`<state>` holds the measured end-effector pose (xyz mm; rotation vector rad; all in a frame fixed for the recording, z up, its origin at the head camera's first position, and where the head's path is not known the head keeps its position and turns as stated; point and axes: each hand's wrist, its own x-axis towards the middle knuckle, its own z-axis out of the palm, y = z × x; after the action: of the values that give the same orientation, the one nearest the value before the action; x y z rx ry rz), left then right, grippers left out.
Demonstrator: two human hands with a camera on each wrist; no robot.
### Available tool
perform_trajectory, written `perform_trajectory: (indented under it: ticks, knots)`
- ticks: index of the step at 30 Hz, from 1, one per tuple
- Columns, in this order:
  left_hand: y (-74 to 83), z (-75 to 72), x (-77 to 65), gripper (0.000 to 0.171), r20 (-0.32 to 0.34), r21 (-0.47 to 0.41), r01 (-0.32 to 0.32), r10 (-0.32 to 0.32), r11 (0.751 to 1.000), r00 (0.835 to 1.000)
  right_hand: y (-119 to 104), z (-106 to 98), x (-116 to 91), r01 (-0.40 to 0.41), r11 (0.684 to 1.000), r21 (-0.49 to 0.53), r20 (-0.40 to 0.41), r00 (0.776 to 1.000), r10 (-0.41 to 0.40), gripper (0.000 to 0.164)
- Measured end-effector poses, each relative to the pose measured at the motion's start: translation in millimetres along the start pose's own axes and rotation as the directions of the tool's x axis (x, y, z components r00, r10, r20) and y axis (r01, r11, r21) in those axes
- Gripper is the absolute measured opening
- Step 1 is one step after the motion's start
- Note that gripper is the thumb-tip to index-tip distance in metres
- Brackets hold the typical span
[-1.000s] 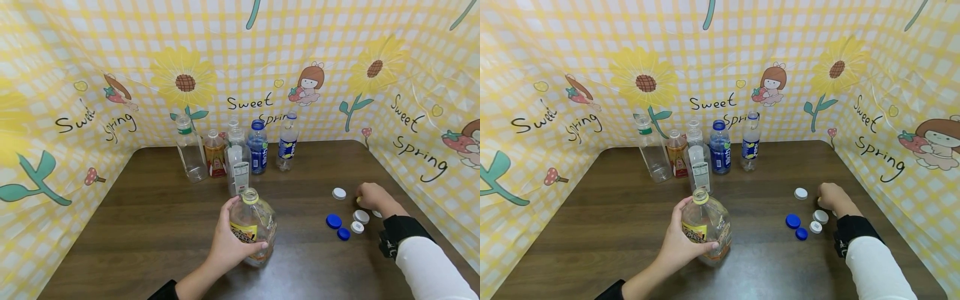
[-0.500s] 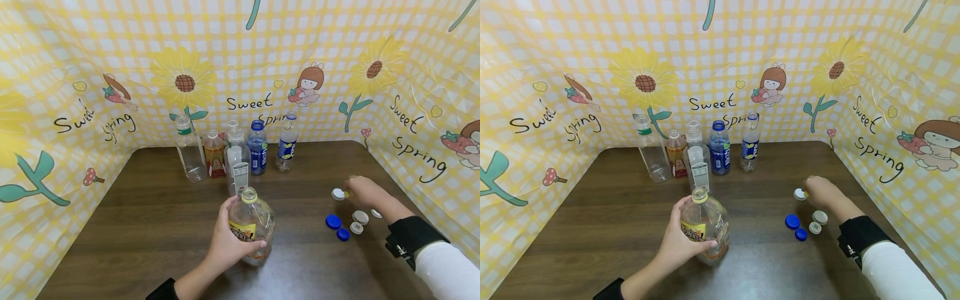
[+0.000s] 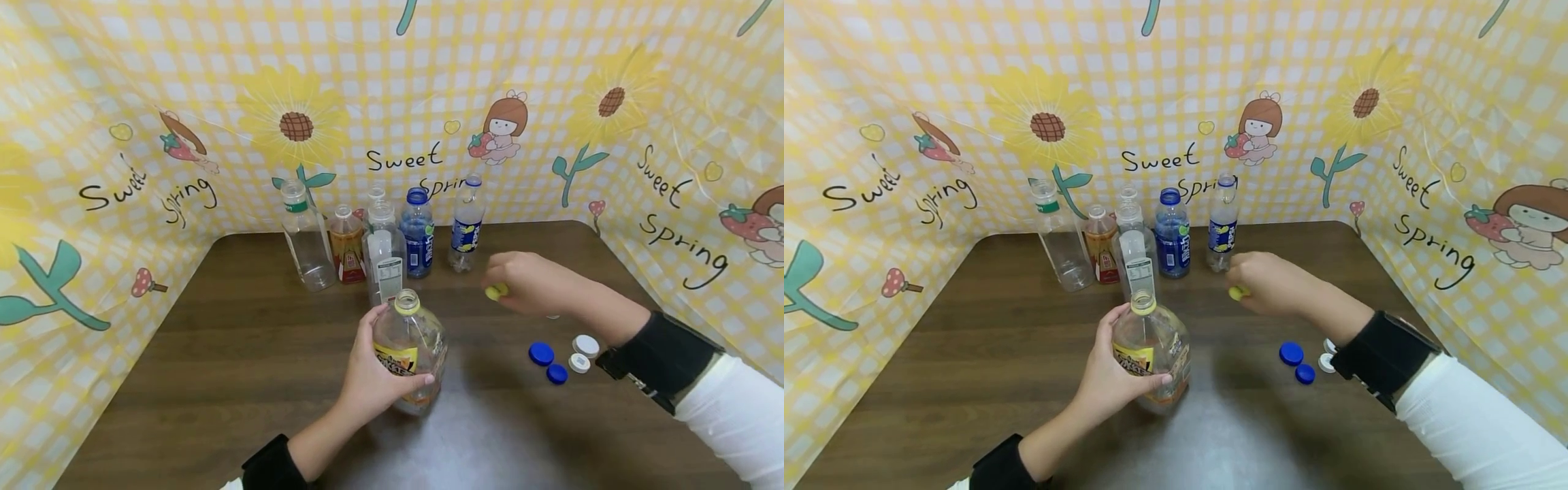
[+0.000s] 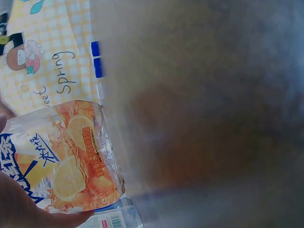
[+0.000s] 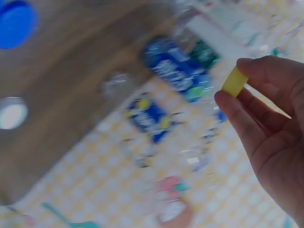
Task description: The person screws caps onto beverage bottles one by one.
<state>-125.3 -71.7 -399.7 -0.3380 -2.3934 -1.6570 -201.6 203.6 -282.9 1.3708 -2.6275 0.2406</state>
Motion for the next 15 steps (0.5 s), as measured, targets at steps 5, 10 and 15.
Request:
perform_trajectory:
  ticks: [5, 10, 15]
  knots:
    - [-1.0, 3.2, 5.1, 0.117, 0.005, 0.000, -0.015, 0.015, 1.000, 1.000, -26, -27, 33, 0.098, 0.994, 0.040, 0.004, 0.995, -0.098, 0.025]
    - [-1.4, 6.1, 8.6, 0.118, 0.008, -0.004, -0.024, 0.024, 1.000, 1.000, -48, -49, 60, 0.155, 0.982, 0.105, 0.036, 0.986, -0.160, 0.024]
    - [-1.8, 7.8, 11.2, 0.119, 0.019, -0.007, -0.031, 0.031, 0.999, 0.999, -61, -57, 79, 0.219, 0.968, 0.121, 0.078, 0.970, -0.229, 0.022]
